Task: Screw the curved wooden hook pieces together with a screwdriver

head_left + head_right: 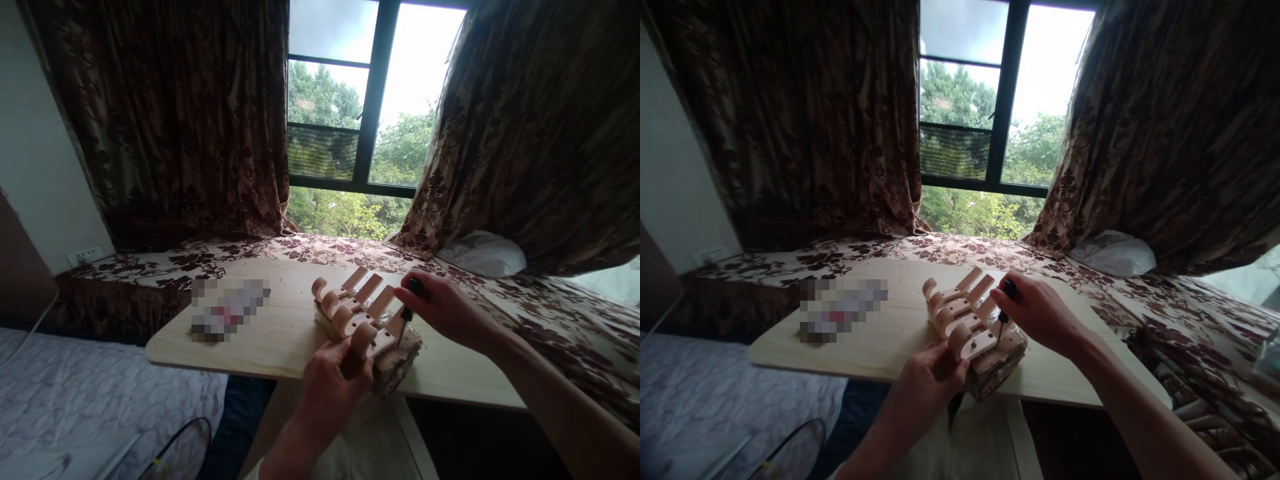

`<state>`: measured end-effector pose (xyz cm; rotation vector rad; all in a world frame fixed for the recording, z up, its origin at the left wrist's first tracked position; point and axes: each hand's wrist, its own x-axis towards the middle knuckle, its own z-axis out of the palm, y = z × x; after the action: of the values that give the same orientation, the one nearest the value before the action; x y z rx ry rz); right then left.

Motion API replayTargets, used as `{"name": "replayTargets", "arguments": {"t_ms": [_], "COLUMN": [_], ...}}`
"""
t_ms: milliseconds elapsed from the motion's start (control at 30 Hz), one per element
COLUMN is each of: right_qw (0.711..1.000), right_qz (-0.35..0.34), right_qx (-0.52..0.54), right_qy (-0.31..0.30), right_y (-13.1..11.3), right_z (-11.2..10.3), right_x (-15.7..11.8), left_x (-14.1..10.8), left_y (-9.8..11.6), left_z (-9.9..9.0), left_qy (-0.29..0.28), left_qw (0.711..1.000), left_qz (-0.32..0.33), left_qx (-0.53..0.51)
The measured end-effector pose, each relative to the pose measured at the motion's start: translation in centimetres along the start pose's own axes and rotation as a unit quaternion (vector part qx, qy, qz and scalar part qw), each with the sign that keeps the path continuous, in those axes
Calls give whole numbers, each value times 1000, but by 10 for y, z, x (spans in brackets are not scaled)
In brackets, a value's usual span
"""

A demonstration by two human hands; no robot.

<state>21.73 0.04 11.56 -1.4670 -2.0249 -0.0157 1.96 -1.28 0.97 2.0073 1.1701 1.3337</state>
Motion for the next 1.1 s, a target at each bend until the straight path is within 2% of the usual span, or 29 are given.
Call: {"name": "replayTargets", "arguments": {"t_ms": [100,233,467,633,767,833,900,1000,1100], "right_qw": [999,995,995,995,995,995,996,996,996], "right_qz": [-24,-61,-67,-63,-62,-61,-58,-55,-57], "right_qx": [22,53,64,63,66,64,63,61,57], "right_qy": [38,50,40,35,35,38,40,40,36], "right_y": [-19,-37,-36,-36,-39,-40,-41,-42,-42], "right_z": [-7,-1,18,24,27,28,28,29,30], "right_x": [-1,1,11,19,24,26,26,27,29], "left_x": [3,4,9,9,-7,-17,-25,-30,-28], "left_y": [-5,-6,-8,-15,-17,-16,-16,-15,-15], "left_z": [-11,-20,-23,-25,-32,-33,-31,-23,-17], "left_qy": [-13,-19,-12,26,88,117,122,73,30], "left_qw": [998,992,988,988,990,991,990,966,940], "left_qz": [-43,-82,-81,-77,-70,-42,54,166,194], "left_qx": [-46,-89,-129,-134,-81,-42,43,184,278]}}
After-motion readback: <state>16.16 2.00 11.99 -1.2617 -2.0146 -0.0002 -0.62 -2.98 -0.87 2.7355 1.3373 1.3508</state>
